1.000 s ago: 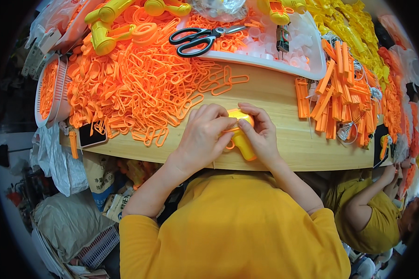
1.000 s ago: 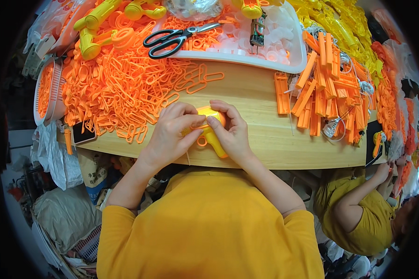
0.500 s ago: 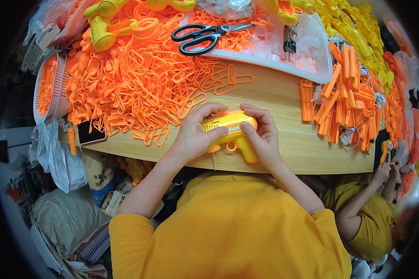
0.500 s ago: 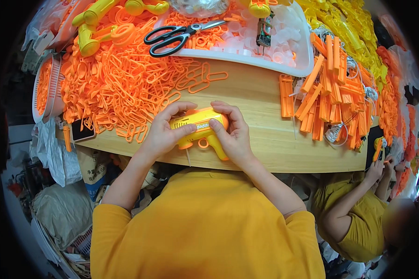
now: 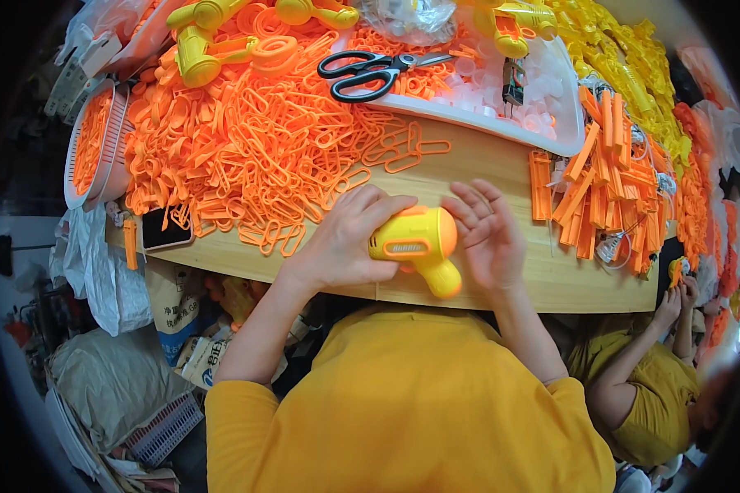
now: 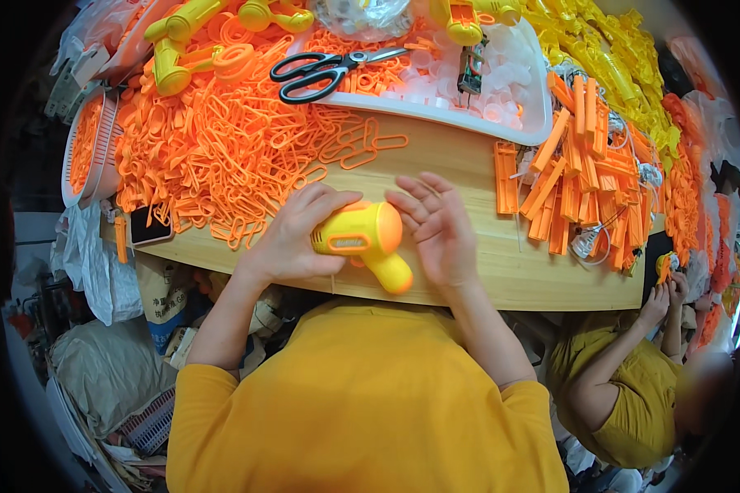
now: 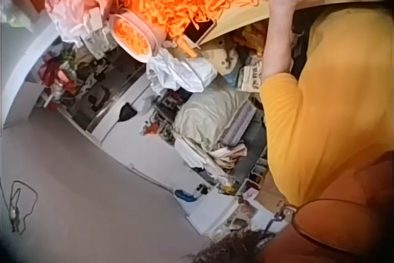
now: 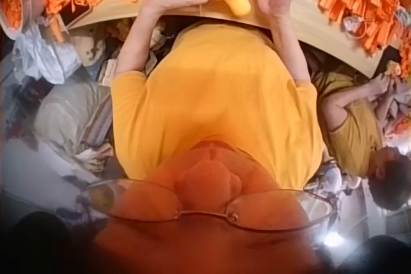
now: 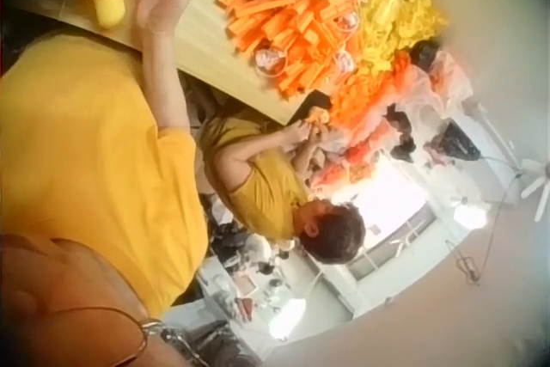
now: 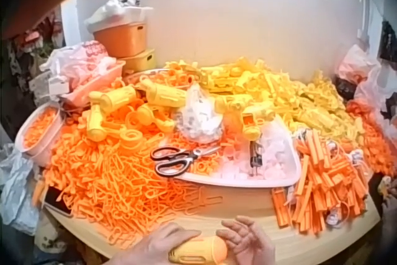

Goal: Assembling plastic toy gun bodies and components by hand at a workbench.

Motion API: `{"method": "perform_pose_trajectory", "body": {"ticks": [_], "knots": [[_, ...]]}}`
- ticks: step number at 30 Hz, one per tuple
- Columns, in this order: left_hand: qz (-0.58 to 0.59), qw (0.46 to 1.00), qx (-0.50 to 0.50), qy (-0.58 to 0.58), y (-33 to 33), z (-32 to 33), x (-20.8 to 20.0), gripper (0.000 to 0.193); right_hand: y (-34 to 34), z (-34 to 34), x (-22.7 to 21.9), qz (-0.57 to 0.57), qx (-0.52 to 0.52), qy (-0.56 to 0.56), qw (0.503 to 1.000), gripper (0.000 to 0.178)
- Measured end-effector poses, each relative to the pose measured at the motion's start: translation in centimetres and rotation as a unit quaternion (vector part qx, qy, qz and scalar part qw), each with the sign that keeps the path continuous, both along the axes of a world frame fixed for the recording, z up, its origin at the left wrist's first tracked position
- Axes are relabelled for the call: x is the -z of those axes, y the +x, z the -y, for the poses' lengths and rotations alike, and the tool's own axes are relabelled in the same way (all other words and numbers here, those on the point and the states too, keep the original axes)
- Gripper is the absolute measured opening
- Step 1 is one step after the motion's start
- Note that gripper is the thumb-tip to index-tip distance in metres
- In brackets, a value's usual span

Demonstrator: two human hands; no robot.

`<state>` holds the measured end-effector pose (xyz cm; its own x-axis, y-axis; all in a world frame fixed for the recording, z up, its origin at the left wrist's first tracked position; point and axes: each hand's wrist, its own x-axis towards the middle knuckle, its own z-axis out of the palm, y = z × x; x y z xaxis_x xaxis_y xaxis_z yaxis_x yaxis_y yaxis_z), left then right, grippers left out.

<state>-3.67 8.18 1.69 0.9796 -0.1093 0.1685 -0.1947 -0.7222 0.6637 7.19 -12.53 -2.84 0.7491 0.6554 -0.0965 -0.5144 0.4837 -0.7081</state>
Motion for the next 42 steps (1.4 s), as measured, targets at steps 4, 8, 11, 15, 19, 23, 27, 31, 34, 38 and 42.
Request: {"method": "perform_pose_trajectory", "body": {"ticks": [4, 8, 11, 15, 19, 23, 27, 31, 34, 38, 42], "knots": [[0.049, 0.954, -0.020, -0.296, -1.0, 2.4, 3.2, 0.070, -0.2, 0.3, -2.0, -0.007, -0.048, 0.033, 0.998, 0.053], [0.129, 0.886, -0.058, -0.441, -0.8, 4.6, 3.8, 0.070, -0.1, 0.2, -2.6, 0.333, -0.244, -0.104, 0.905, 0.080], [0.206, 0.945, -0.052, -0.251, -0.5, 3.9, 3.6, 0.061, -0.2, -0.1, -3.2, 0.390, -0.231, -0.169, 0.875, 0.077], [0.158, 0.980, -0.015, -0.123, 0.3, 0.6, 3.0, 0.046, 1.5, 0.1, -3.9, 0.627, -0.158, -0.248, 0.722, 0.072], [0.094, 0.986, -0.130, 0.034, 1.9, -1.1, 2.8, 0.033, 1.6, -0.5, -4.2, 0.741, -0.082, -0.339, 0.574, 0.074], [0.097, 0.963, -0.225, 0.112, 4.1, -0.5, 4.7, 0.022, 0.4, -0.7, -5.4, 0.756, -0.122, -0.408, 0.496, 0.079], [0.106, 0.953, -0.259, 0.117, 4.8, -0.5, 5.0, 0.014, 2.1, -1.2, -7.4, 0.678, -0.196, -0.350, 0.616, 0.080], [0.097, 0.952, -0.273, 0.098, 4.6, -0.9, 5.6, 0.011, 6.7, -5.3, -8.7, 0.606, 0.010, -0.238, 0.759, 0.047], [0.106, 0.957, -0.262, 0.060, 4.8, -0.8, 5.4, 0.011, 12.5, -10.8, -8.3, 0.469, 0.108, -0.251, 0.840, 0.029], [0.140, 0.961, -0.237, -0.043, 4.5, -0.9, 4.5, 0.013, 18.7, -16.8, -8.5, 0.526, 0.187, -0.342, 0.756, 0.029], [0.139, 0.955, -0.224, -0.133, 3.6, -0.8, 3.2, 0.015, 22.1, -19.3, -8.0, 0.569, 0.143, -0.487, 0.647, 0.038]]}}
